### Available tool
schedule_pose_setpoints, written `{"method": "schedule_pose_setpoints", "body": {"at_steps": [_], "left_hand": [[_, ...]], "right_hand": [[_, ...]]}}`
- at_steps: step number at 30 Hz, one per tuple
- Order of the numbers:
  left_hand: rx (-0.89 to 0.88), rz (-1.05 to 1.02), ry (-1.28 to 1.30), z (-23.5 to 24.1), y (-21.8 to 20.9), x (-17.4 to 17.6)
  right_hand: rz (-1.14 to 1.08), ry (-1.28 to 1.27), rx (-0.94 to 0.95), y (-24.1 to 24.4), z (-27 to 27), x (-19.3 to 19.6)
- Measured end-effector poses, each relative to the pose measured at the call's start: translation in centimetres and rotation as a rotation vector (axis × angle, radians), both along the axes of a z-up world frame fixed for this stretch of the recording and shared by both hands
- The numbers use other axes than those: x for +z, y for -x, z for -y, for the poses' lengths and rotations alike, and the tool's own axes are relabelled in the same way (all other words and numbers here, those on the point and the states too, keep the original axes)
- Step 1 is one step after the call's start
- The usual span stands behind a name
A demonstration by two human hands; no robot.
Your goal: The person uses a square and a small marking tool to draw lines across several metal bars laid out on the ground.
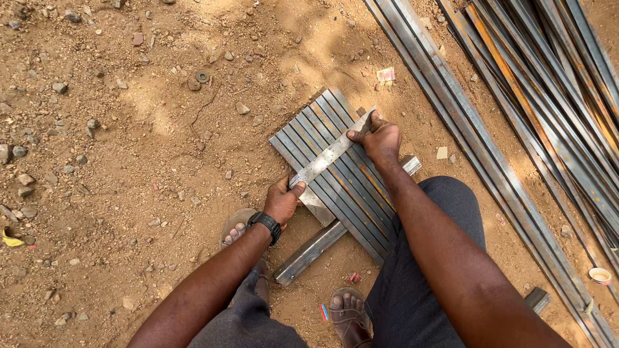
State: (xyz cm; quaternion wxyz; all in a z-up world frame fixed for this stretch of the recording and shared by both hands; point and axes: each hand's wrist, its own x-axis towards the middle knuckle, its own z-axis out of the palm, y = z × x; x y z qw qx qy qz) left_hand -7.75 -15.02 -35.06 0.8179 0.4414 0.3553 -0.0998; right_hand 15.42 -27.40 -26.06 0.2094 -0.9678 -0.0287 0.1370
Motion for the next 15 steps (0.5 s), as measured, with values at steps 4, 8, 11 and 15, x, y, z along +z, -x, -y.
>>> {"method": "schedule_pose_setpoints", "body": {"at_steps": [4,8,11,15], "left_hand": [[-0.015,-0.023,-0.021,0.0,-0.1,0.0],[-0.013,0.016,-0.014,0.4,-0.1,-0.8],[0.011,0.046,-0.001,0.5,-0.1,-1.5],[0.044,0.109,-0.009,0.6,0.2,-1.6]], "right_hand": [[0.01,-0.012,-0.012,-0.3,0.4,-0.5],[0.008,-0.005,-0.019,-0.5,0.8,-0.6],[0.017,0.008,0.008,-0.6,0.7,-0.6],[0.007,0.006,-0.041,-0.5,0.6,-0.6]]}}
